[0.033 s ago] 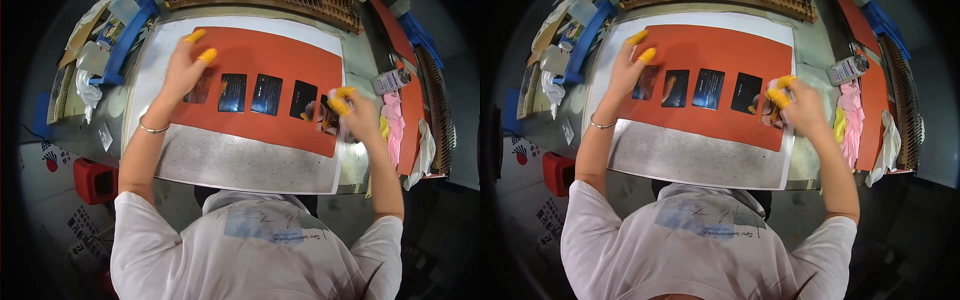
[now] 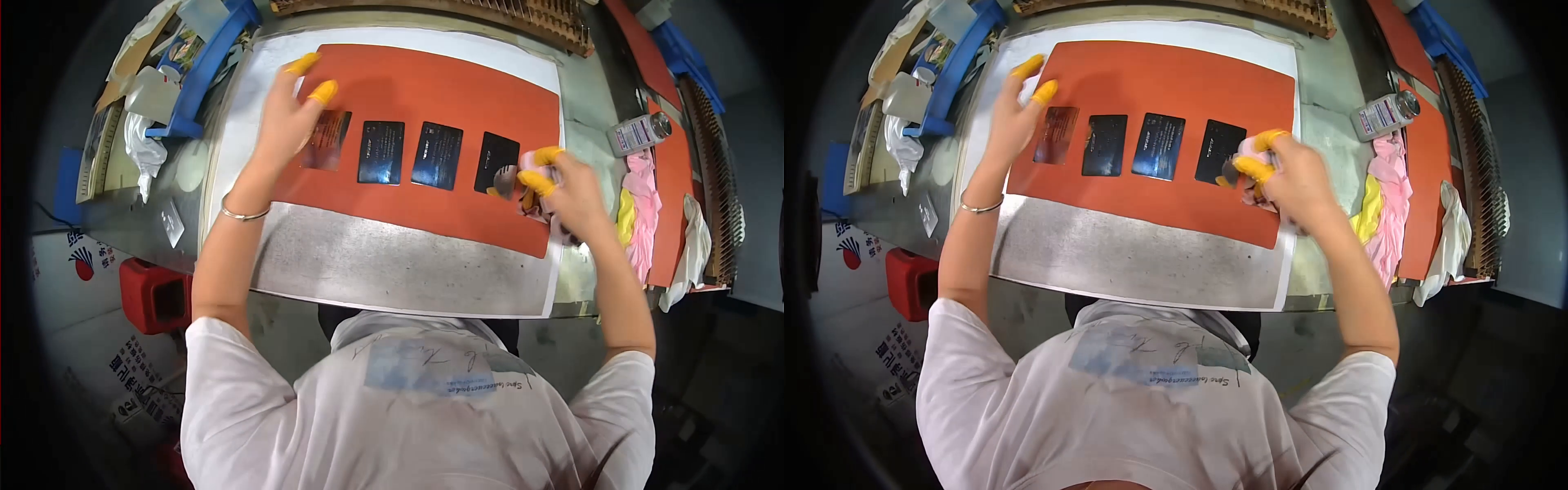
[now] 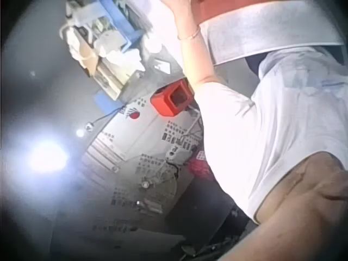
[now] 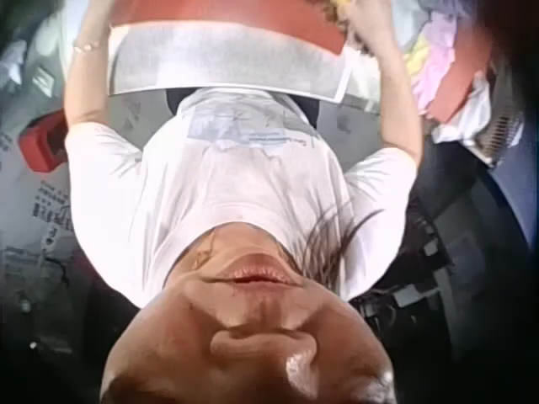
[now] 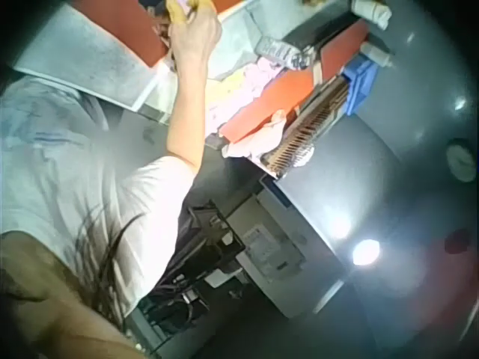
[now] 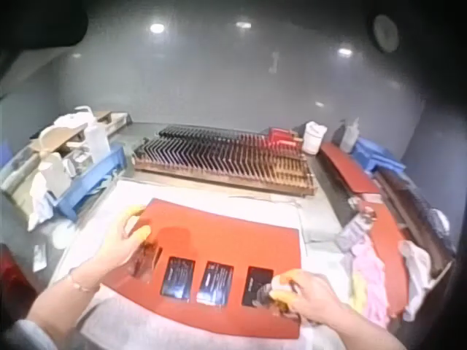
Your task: The person wipes small black metal plates clean with a cleaning cloth while they rest on a red mat at a workbench.
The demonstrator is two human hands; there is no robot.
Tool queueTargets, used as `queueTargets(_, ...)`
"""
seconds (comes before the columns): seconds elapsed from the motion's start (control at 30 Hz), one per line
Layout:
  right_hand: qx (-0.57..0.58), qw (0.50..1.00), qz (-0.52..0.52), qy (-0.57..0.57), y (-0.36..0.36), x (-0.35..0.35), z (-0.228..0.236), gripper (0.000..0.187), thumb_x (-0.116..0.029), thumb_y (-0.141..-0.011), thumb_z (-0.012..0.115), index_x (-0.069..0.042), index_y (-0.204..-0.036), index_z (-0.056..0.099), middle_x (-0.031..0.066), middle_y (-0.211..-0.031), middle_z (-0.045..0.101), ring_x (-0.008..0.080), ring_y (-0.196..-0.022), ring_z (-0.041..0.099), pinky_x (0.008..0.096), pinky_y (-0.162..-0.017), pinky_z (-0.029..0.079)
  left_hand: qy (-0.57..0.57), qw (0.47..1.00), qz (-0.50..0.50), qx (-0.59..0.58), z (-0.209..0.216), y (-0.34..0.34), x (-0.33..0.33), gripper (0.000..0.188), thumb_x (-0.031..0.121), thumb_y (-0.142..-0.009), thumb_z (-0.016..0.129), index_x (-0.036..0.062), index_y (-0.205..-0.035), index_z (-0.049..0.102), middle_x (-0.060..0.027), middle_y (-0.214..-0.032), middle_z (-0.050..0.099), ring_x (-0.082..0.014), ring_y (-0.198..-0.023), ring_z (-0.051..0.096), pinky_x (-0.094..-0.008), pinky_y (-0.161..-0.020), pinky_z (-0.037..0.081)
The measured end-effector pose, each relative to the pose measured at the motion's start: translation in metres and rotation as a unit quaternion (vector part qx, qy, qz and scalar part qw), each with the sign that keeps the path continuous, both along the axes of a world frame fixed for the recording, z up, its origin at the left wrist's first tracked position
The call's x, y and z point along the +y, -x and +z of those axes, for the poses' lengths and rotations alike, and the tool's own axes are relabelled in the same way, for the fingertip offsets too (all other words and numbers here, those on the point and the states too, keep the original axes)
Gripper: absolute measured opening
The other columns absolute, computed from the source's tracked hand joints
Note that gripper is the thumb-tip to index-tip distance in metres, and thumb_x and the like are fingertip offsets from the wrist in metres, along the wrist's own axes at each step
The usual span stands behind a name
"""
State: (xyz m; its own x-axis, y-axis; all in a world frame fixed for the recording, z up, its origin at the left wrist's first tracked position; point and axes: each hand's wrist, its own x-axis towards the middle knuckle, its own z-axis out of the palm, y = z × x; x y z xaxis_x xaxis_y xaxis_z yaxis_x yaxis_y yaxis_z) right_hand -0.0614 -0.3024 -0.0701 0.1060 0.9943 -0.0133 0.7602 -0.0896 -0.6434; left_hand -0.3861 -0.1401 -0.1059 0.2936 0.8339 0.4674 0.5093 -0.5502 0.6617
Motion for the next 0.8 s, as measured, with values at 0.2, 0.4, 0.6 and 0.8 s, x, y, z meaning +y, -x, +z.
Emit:
queueTargets(0.2, -0.137, 0.973, 0.135, -0.124, 0.015, 0.013, -0.045, 0.012, -0.012, -0.075, 0.064, -0.004, -0.083, 0.062, 0.0146, -0.074, 0.060, 0.0271, -0.060, 0.058, 0.0354, -0.055, 0.047, -0.022, 0.996, 0.083, 0.025, -0.037, 0.047, 0.007, 0.036, 0.008, -0.081, 0.057, 0.0005, -0.116, 0.052, -0.0157, -0.117, 0.051, -0.0282, -0.104, 0.051, -0.0327, -0.087, 0.041)
queueTargets(0.4, -0.190, 0.971, 0.105, -0.098, 0.008, 0.047, -0.049, 0.010, -0.011, -0.072, 0.061, -0.004, -0.078, 0.063, 0.0143, -0.072, 0.060, 0.0328, -0.063, 0.058, 0.0392, -0.057, 0.047, 0.012, 0.996, 0.084, 0.018, -0.056, 0.049, 0.013, 0.034, 0.000, -0.079, 0.052, -0.0021, -0.112, 0.054, -0.0163, -0.117, 0.050, -0.0292, -0.103, 0.051, -0.0320, -0.084, 0.042)
queueTargets(0.6, -0.215, 0.962, 0.130, -0.110, -0.003, 0.051, -0.055, 0.014, -0.008, -0.072, 0.061, -0.006, -0.085, 0.064, 0.0156, -0.077, 0.059, 0.0330, -0.067, 0.059, 0.0388, -0.059, 0.048, 0.000, 0.998, 0.065, 0.024, -0.052, 0.049, 0.015, 0.032, 0.000, -0.079, 0.052, -0.0039, -0.110, 0.054, -0.0154, -0.119, 0.050, -0.0290, -0.104, 0.051, -0.0317, -0.084, 0.043)
queueTargets(0.8, -0.178, 0.954, 0.232, -0.072, -0.002, 0.055, -0.052, 0.012, -0.008, -0.076, 0.057, -0.005, -0.087, 0.063, 0.0149, -0.079, 0.060, 0.0335, -0.071, 0.058, 0.0387, -0.061, 0.048, 0.034, 0.996, 0.085, 0.001, -0.058, 0.053, 0.015, 0.031, 0.002, -0.083, 0.052, -0.0037, -0.113, 0.053, -0.0137, -0.121, 0.048, -0.0263, -0.108, 0.050, -0.0306, -0.088, 0.042)
